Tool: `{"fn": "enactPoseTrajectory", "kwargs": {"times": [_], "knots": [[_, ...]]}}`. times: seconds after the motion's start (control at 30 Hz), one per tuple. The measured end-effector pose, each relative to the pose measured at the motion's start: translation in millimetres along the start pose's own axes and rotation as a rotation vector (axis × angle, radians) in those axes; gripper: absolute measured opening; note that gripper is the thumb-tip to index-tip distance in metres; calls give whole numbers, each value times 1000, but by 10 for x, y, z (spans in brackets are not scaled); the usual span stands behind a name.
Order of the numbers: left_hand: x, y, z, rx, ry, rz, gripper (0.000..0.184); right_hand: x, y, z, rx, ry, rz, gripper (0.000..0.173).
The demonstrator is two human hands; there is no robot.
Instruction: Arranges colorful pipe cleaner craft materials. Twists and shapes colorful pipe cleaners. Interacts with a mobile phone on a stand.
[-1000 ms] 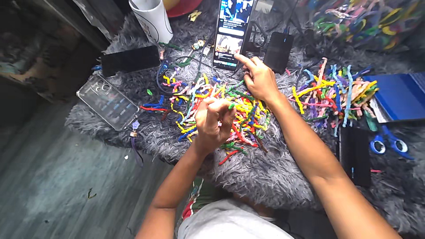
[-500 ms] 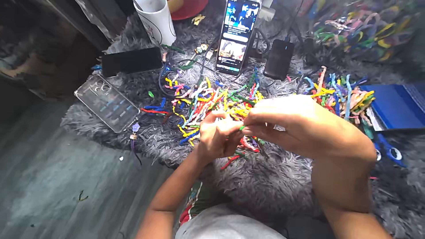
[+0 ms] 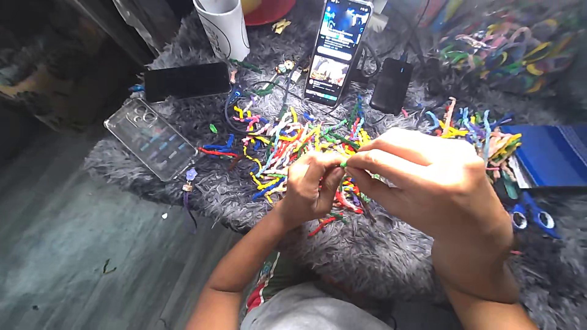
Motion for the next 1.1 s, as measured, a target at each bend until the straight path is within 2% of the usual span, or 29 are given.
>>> {"fn": "enactPoseTrajectory", "kwargs": {"times": [0.2,0.37,0.5,0.63,0.7,0.8,0.87,1.0,1.1], "knots": [[-27,20,-22,-111,-123,31,15,-27,-20,-237,39,-191,17,18],[-55,34,-39,-299,-244,69,10,77,-48,-429,74,-369,-65,26],[-77,42,-57,-426,-333,118,11,157,-46,-460,88,-358,-82,26],[-111,51,-93,-453,-435,199,15,212,38,-61,131,-120,9,29],[-113,52,-114,-439,-494,222,17,418,94,319,252,7,65,31],[-91,51,-113,-427,-489,207,21,1026,0,966,471,144,-76,45],[-72,63,-108,-416,-486,194,21,1369,-120,1248,527,201,-163,52],[-53,60,-109,-417,-472,171,20,1633,-249,1448,592,189,-236,48],[-54,61,-107,-418,-445,166,20,1661,-234,1481,621,198,-233,56]]}}
Point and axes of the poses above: each hand's wrist, its own y-axis towards the middle knuckle, its own x-axis out of the palm, z = x × y, the point moved 5 cm from there along y, towards the middle knuckle, and after that the axes turned 10 degrees about -y, right-handed, at the moved point
